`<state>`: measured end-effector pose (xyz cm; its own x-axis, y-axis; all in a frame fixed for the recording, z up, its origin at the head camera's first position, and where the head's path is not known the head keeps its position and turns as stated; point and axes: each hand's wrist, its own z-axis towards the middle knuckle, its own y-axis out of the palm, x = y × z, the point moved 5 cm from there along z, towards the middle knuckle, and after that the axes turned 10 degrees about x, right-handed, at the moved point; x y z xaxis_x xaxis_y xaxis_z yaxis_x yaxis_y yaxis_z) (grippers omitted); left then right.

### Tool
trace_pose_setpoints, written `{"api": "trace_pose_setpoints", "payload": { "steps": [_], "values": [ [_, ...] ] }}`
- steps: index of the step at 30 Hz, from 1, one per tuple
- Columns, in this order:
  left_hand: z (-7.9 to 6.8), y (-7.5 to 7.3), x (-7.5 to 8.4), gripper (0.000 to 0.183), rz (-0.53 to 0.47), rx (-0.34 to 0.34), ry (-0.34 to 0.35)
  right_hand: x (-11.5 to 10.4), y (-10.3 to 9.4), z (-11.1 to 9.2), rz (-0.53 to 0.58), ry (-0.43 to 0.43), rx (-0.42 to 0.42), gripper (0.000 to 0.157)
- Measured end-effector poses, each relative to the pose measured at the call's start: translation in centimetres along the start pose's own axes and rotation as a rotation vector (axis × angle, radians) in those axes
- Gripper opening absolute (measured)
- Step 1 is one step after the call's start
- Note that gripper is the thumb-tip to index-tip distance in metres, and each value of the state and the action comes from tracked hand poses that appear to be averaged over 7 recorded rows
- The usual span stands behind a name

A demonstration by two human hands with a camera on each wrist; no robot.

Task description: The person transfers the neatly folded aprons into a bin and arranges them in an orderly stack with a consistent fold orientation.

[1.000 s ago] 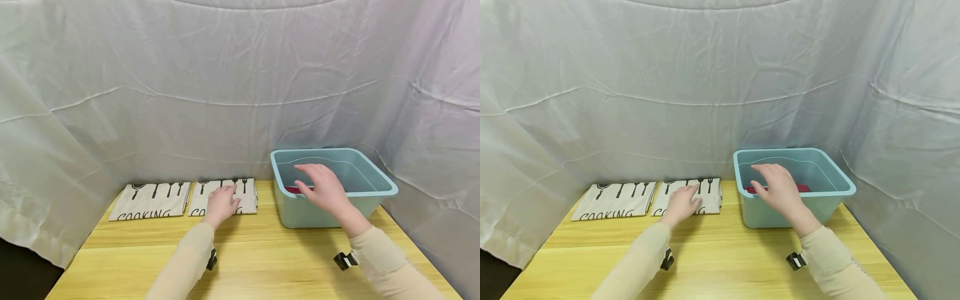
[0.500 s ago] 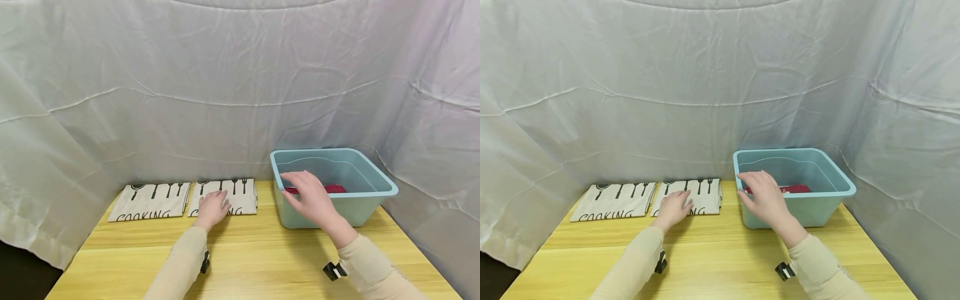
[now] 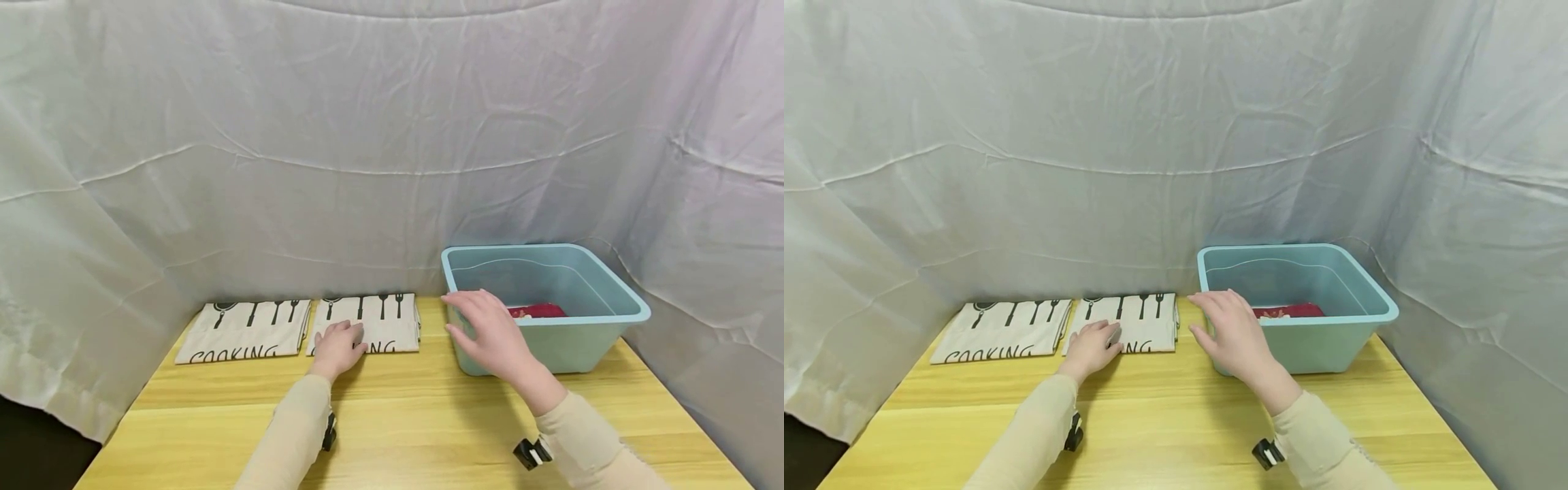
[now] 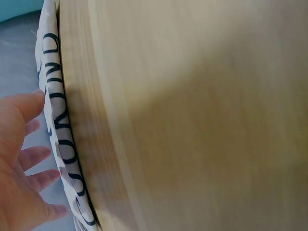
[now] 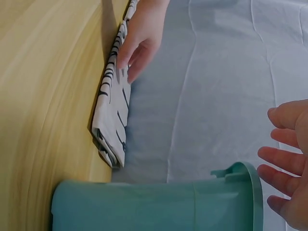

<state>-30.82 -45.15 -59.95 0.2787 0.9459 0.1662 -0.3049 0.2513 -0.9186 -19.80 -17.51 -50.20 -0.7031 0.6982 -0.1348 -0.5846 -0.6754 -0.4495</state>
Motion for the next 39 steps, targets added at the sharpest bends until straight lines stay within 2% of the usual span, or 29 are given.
{"api": "trace_pose_setpoints", "payload": {
  "steps": [8,14,27,39],
  "values": [
    [-0.4,0.6,-0.6,0.041,0.002,-0.086,-0.035,-0.6,0.8,0.0,0.027,0.022,-0.021,0.045],
    [-0.6,0.6,-0.6,0.040,0.002,-0.105,-0.034,-1.2,1.2,0.0,0.039,0.011,-0.024,0.045],
    [-2.0,-0.4,0.4,0.035,0.017,-0.115,0.034,-2.2,2.4,-0.2,0.064,0.032,-0.033,0.044],
    [-4.8,-1.5,1.3,0.034,0.041,-0.121,0.111,-3.0,3.8,-1.1,0.094,0.043,-0.056,0.047]
  ]
}}
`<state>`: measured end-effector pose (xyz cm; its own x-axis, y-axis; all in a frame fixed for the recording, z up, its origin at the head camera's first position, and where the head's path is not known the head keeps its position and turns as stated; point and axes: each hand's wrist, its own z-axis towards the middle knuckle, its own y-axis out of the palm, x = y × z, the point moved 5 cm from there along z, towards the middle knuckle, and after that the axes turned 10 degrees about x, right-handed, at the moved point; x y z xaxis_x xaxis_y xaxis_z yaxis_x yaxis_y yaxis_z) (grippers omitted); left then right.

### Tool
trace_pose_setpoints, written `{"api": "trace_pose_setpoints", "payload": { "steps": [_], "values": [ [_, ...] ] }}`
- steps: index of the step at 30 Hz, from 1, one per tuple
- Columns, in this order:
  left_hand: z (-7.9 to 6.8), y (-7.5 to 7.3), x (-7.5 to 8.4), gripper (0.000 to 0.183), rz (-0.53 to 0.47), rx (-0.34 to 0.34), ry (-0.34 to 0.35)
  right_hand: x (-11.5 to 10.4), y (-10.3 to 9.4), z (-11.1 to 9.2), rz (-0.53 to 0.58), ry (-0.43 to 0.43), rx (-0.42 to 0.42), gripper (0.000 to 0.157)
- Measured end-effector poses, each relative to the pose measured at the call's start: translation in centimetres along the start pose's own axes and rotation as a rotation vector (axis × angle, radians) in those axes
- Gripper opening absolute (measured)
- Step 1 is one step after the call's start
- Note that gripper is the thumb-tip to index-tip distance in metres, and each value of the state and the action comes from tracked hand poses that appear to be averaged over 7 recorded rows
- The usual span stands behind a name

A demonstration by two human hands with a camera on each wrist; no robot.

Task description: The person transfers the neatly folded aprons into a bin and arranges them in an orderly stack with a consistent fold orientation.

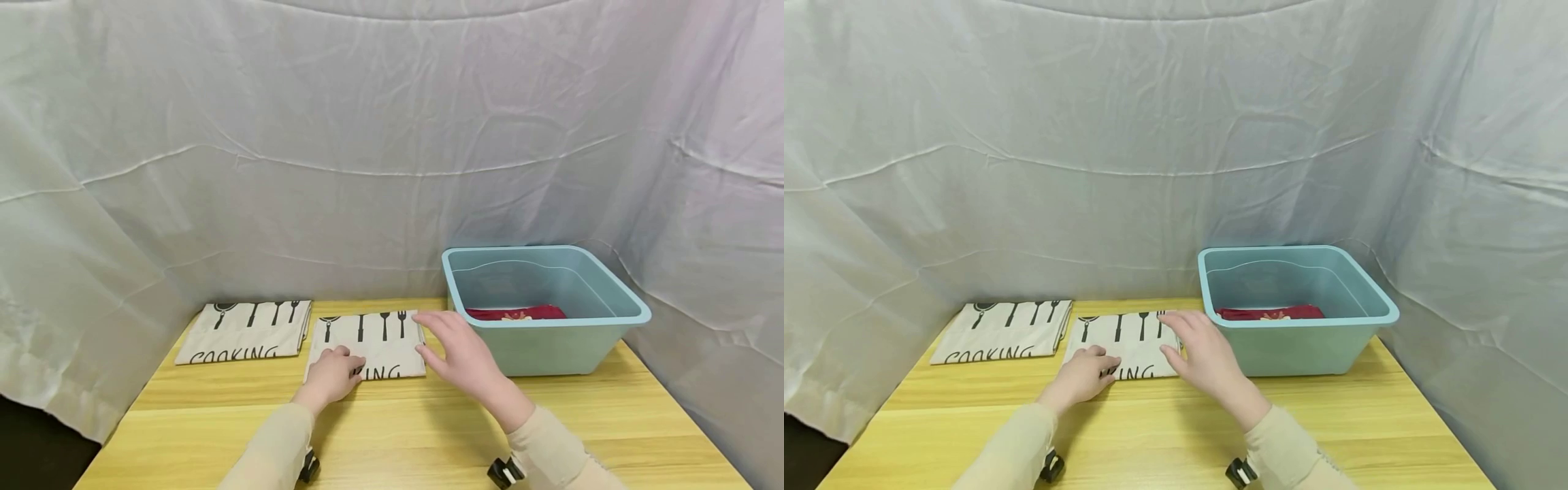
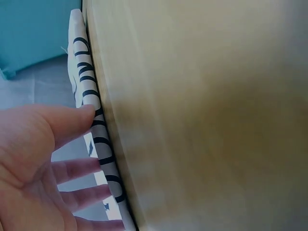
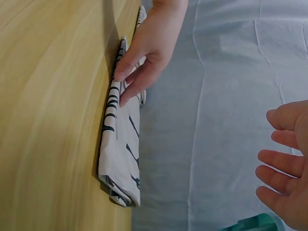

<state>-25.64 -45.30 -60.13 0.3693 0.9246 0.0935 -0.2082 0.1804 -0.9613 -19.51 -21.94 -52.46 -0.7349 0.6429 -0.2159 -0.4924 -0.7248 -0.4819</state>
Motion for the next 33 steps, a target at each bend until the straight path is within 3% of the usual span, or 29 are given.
{"api": "trace_pose_setpoints", "payload": {
  "steps": [18,33],
  "values": [
    [-3.2,-0.5,0.7,0.034,-0.004,0.020,0.069,1.4,3.0,-2.6,0.017,0.192,-0.082,0.050],
    [-5.7,-1.5,2.2,0.032,-0.016,0.047,0.118,2.5,4.2,-4.7,0.034,0.335,-0.132,0.048]
  ]
}}
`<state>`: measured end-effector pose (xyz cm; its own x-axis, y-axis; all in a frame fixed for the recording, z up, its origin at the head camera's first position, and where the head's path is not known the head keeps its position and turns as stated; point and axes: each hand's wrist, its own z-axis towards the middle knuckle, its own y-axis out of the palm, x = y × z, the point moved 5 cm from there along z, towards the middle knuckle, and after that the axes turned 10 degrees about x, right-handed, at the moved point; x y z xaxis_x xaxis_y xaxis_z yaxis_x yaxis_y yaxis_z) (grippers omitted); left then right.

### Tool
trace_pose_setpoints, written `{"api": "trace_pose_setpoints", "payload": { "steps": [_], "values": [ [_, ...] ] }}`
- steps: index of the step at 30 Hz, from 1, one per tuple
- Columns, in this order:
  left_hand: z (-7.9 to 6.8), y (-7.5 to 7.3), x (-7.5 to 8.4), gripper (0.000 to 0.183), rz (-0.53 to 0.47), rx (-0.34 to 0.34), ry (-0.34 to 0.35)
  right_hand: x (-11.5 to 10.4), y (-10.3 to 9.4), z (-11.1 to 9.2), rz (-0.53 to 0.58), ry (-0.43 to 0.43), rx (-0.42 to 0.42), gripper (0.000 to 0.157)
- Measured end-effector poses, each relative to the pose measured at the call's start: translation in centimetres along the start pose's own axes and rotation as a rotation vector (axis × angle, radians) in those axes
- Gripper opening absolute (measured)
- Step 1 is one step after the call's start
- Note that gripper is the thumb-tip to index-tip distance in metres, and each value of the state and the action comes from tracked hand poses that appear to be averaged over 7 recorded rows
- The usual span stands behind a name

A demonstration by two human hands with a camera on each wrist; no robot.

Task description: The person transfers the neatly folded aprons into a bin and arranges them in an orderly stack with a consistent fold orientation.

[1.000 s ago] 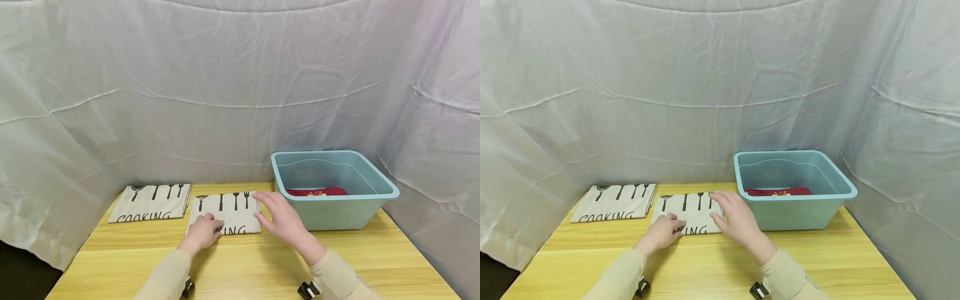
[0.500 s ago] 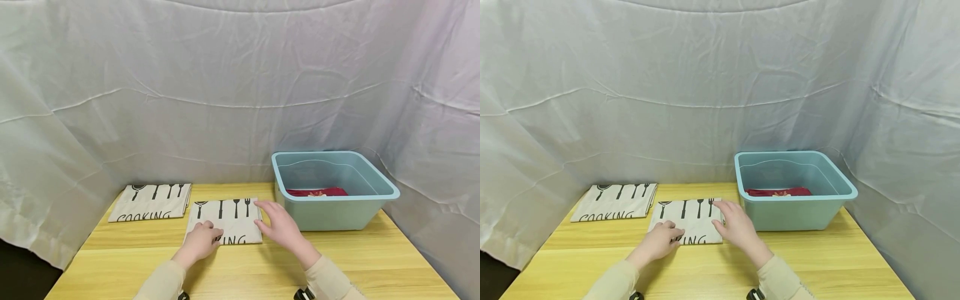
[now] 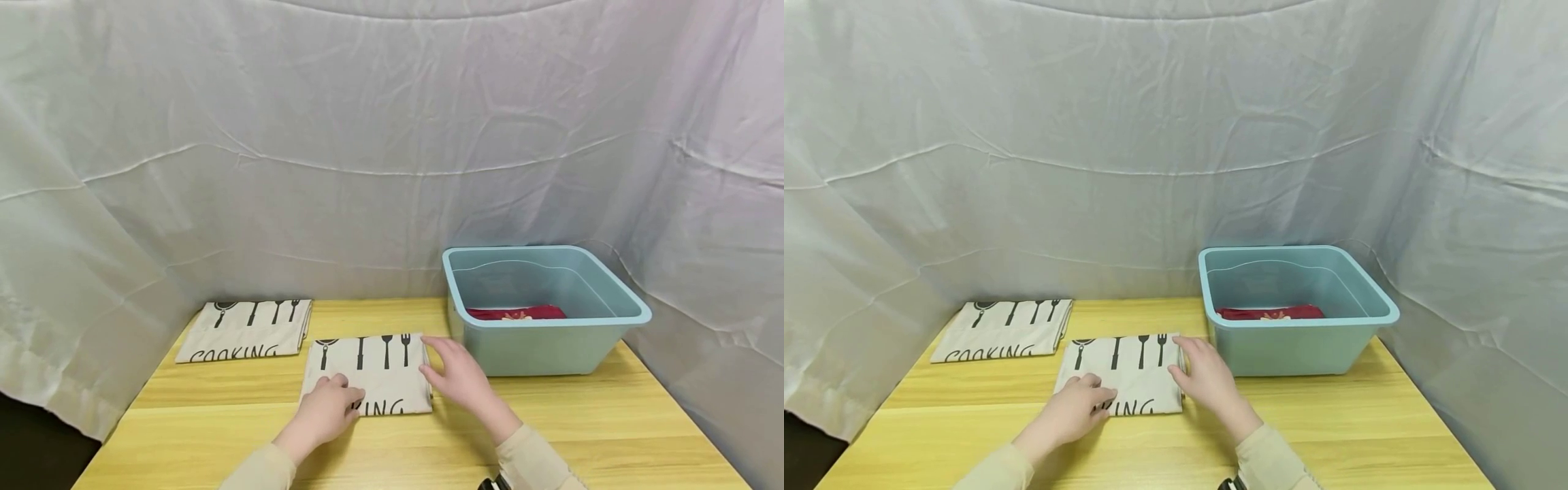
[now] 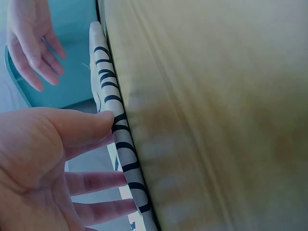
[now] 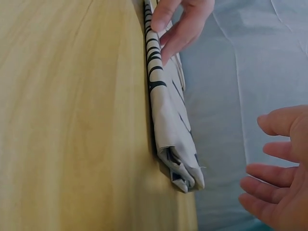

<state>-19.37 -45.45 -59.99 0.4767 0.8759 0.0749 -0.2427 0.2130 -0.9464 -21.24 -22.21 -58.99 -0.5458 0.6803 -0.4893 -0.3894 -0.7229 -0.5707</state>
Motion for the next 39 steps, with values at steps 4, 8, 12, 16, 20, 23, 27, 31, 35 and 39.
{"api": "trace_pose_setpoints", "payload": {
  "steps": [4,8,12,16,20,23,27,31,35,39],
  "values": [
    [-0.5,-0.3,0.4,0.031,0.000,0.013,0.017,0.5,0.4,-0.4,0.001,0.033,-0.017,0.049],
    [-0.8,-0.5,0.4,0.030,-0.006,0.021,0.032,1.0,0.7,-0.6,0.009,0.061,-0.028,0.049],
    [-0.7,-0.9,-0.2,0.023,-0.061,0.037,0.052,1.4,1.0,-0.8,0.021,0.088,-0.036,0.049],
    [0.0,-1.7,-1.4,0.021,-0.147,0.102,0.007,1.7,1.2,-0.9,0.028,0.116,-0.043,0.049],
    [0.5,-2.4,-3.4,0.029,-0.212,0.168,-0.139,1.9,1.4,-0.9,0.038,0.145,-0.057,0.050],
    [0.5,-2.9,-4.9,0.035,-0.255,0.194,-0.233,2.1,1.5,-1.0,0.048,0.168,-0.067,0.050],
    [0.4,-3.0,-6.7,0.041,-0.326,0.198,-0.332,2.3,1.7,-1.1,0.063,0.197,-0.078,0.049],
    [0.4,-3.0,-8.3,0.046,-0.394,0.175,-0.451,2.5,1.8,-1.1,0.083,0.216,-0.087,0.050],
    [0.4,-2.8,-9.3,0.049,-0.434,0.140,-0.541,2.7,2.0,-1.1,0.107,0.247,-0.095,0.051],
    [0.5,-2.3,-10.1,0.052,-0.525,0.103,-0.627,3.1,2.3,-1.2,0.137,0.307,-0.113,0.052]
  ]
}}
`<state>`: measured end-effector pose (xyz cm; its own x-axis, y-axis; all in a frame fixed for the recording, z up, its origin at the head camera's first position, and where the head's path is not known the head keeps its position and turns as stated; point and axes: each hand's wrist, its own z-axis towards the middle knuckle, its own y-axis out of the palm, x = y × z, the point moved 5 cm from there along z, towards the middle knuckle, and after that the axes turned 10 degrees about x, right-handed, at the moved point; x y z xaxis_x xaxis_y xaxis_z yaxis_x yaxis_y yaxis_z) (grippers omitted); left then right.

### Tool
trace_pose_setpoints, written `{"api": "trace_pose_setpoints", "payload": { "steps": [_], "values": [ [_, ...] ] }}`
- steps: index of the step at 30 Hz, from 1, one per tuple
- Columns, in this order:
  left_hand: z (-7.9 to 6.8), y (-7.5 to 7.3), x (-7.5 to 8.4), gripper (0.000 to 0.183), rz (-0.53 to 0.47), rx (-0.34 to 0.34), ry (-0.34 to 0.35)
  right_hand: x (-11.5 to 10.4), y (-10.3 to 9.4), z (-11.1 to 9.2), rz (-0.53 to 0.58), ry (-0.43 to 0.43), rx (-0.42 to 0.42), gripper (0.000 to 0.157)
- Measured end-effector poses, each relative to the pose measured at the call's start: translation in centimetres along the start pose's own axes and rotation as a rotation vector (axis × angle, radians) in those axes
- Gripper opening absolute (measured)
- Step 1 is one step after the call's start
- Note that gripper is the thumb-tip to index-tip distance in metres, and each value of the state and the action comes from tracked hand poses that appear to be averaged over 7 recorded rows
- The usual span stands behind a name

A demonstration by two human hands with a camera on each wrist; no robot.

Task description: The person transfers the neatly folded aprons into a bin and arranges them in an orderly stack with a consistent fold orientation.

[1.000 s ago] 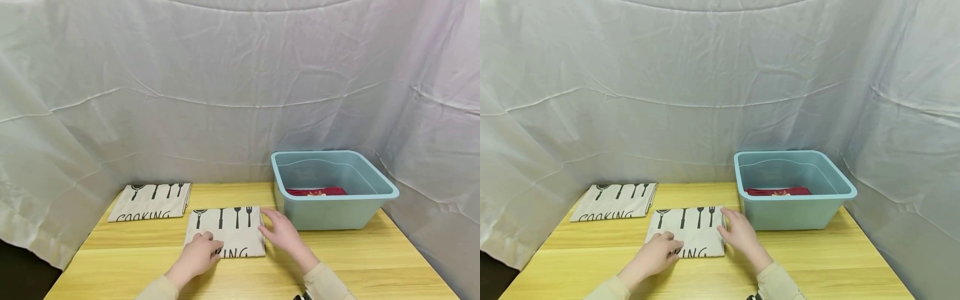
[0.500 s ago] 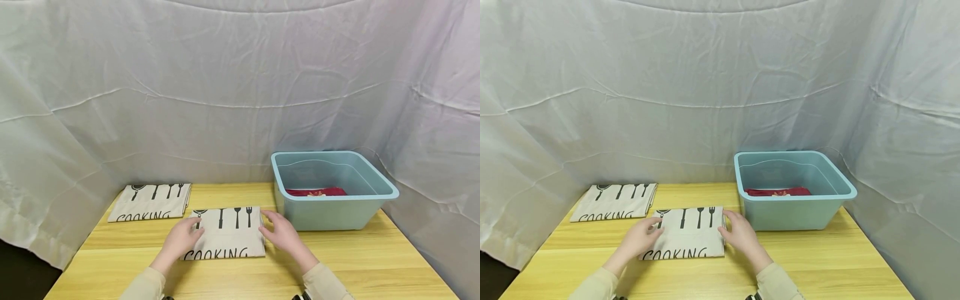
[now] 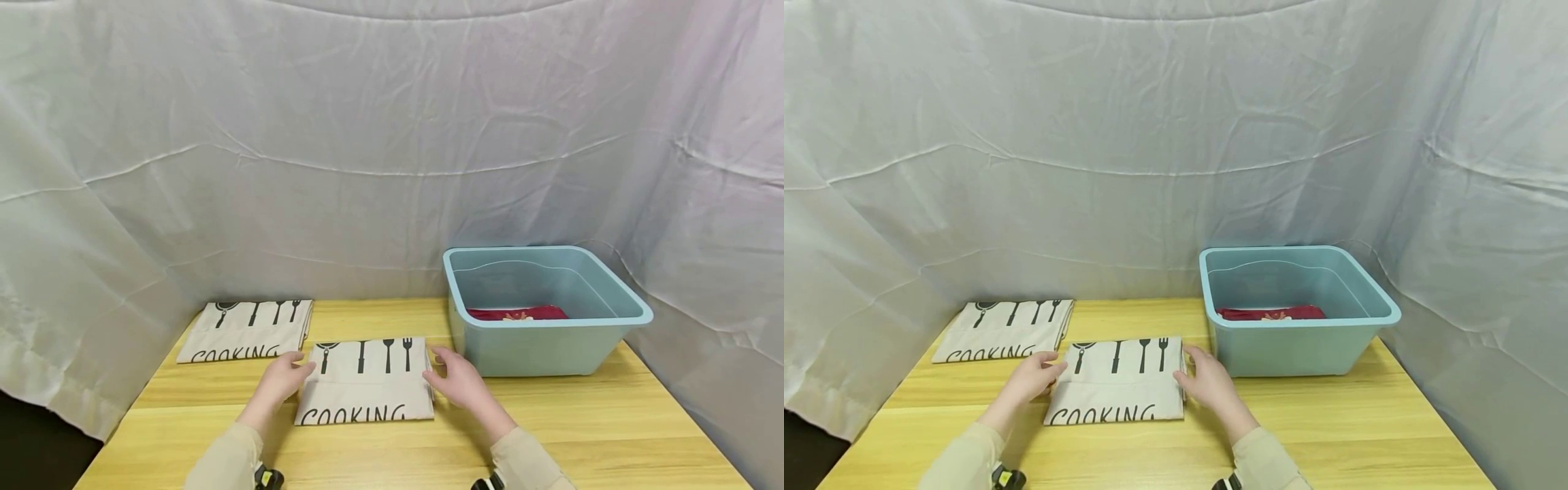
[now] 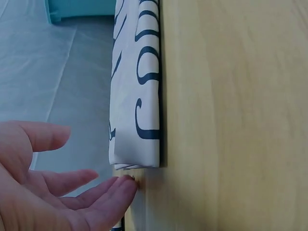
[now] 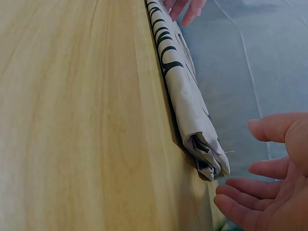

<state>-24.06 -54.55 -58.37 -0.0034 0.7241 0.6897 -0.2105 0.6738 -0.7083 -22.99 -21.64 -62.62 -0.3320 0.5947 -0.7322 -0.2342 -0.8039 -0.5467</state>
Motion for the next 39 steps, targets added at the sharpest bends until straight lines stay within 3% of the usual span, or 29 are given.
{"api": "trace_pose_setpoints", "payload": {
  "steps": [5,12,21,26,32,39],
  "values": [
    [0.5,0.4,-0.6,0.054,-0.181,-0.050,-0.155,0.6,0.3,0.2,0.054,0.077,-0.020,0.055],
    [1.0,0.6,-1.2,0.053,-0.313,-0.076,-0.281,1.3,0.8,0.4,0.126,0.197,-0.048,0.057],
    [1.0,0.6,-1.4,0.056,-0.436,-0.122,-0.356,1.8,1.3,0.4,0.219,0.278,-0.052,0.057],
    [0.8,0.8,-1.5,0.047,-0.490,-0.146,-0.402,2.1,1.7,0.5,0.312,0.328,-0.060,0.057],
    [0.9,1.0,-1.4,0.039,-0.499,-0.151,-0.423,2.2,1.9,0.4,0.406,0.390,-0.071,0.056],
    [1.1,1.3,-1.7,0.044,-0.498,-0.173,-0.424,2.2,1.7,0.4,0.447,0.429,-0.078,0.055]
  ]
}}
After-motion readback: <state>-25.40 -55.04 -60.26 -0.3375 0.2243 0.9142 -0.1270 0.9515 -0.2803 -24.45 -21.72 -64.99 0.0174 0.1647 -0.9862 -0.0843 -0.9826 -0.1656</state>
